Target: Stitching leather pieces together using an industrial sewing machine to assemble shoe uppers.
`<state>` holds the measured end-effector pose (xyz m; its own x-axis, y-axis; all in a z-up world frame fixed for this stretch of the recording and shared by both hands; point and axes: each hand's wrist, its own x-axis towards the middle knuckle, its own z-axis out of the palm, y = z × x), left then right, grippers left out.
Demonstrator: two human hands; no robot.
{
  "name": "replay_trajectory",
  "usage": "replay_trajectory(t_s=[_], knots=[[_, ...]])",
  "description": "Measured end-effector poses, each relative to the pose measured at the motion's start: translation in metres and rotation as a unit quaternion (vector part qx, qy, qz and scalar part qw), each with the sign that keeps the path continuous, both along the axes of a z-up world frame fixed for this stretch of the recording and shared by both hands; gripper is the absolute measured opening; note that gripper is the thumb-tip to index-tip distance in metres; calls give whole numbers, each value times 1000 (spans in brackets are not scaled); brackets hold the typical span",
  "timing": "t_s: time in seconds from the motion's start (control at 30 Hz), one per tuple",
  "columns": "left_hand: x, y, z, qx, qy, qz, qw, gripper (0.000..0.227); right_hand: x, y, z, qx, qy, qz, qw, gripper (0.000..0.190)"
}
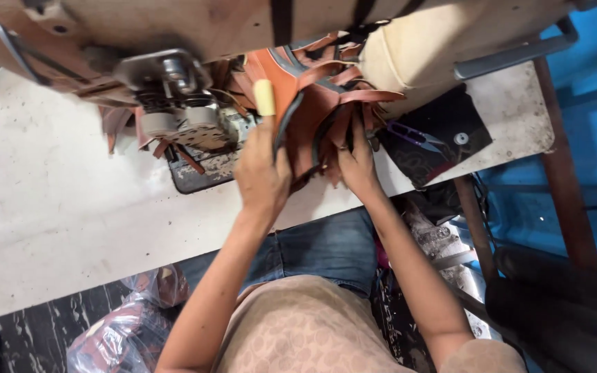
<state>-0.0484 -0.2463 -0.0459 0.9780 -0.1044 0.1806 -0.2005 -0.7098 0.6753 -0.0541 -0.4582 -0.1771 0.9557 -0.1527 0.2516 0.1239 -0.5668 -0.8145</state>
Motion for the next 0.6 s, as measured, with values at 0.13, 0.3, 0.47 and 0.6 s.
replay_trajectory(t_s=[0.13,0.3,0.47,0.6], knots=[[-23,-1,50,-15,-147,-2,989,66,-36,-11,125,-20,191,-77,978,37],[-79,8,57,76,-214,-176,958,62,-90,-22,146,426,128,52,894,41],[-110,21,87,15,-107,-203,973,92,-104,29,184,152,166,162,961,40],[-122,61,90,-184,-22,-65,981,68,-109,101,211,99,106,282,948,34]])
